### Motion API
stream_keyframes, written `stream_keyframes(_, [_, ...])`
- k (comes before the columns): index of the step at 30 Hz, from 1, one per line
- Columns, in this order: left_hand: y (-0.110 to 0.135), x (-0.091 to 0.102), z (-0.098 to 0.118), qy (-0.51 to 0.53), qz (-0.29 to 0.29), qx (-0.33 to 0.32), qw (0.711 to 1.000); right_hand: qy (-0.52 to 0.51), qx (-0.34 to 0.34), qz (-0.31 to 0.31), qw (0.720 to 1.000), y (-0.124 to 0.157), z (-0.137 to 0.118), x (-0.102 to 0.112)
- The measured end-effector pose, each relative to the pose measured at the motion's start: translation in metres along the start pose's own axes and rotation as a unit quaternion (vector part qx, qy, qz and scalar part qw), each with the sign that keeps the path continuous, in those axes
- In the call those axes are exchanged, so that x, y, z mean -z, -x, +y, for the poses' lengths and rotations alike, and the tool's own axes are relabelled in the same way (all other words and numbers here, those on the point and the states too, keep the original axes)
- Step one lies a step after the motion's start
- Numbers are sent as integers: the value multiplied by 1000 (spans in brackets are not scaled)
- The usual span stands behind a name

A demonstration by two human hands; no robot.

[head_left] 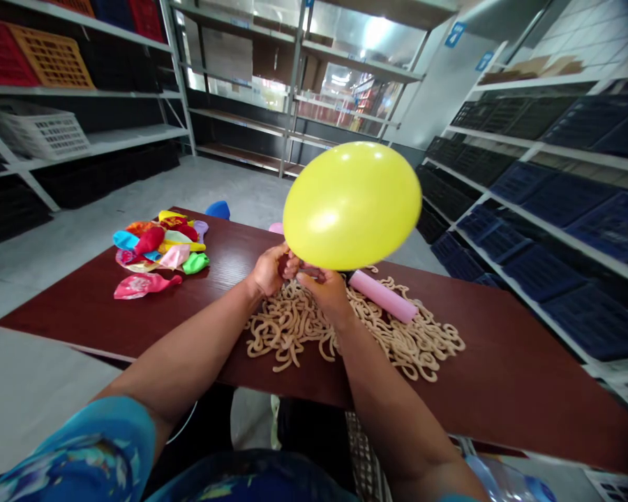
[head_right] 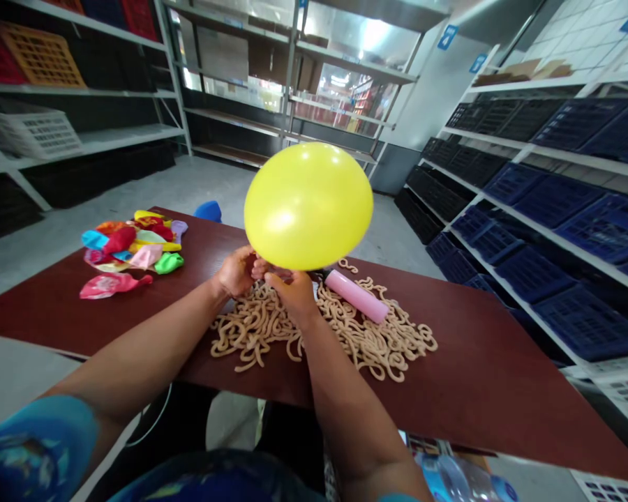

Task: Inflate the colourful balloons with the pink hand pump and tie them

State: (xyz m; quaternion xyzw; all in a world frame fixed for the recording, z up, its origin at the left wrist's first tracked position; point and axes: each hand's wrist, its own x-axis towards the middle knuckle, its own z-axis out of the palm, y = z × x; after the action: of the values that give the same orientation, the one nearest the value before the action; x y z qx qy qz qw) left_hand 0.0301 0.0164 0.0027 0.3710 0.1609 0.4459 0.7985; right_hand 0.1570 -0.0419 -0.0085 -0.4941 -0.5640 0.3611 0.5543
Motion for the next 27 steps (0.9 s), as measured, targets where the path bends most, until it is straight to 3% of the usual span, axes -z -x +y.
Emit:
stream_keyframes(3, [-2, 4, 9, 42, 38, -20, 998, 198, 65, 20, 978, 0, 3, 6])
stream_keyframes(6, [-5, 10, 11, 65, 66, -32, 995, 361, 121, -1, 925, 3, 7, 4])
stream_keyframes(8, [-7, 14, 10, 74, 79, -46, 993, 428, 123, -15, 895, 5, 10, 0])
stream_keyframes(10, [-9, 17, 8, 72, 93, -64, 991, 450, 115, -29, 885, 6, 13, -3])
stream_keyframes(13, [-11, 18, 8, 63, 106, -75, 990, 375, 121, -6, 919, 3, 11, -4])
stream_keyframes(16, [-10, 16, 7, 56, 103, -76, 990, 178, 98, 61, 977, 0, 3, 1])
stream_keyframes(18, [-10, 15, 7, 52, 95, -70, 992, 34, 57, 87, 994, -2, -3, 5])
stream_keyframes(23, [-8, 14, 6, 39, 76, -61, 994, -198, 39, 152, 967, -8, -14, 16])
stream_keyframes(27, [-7, 11, 5, 13, 80, -58, 995, -226, 66, 218, 947, -12, -16, 23])
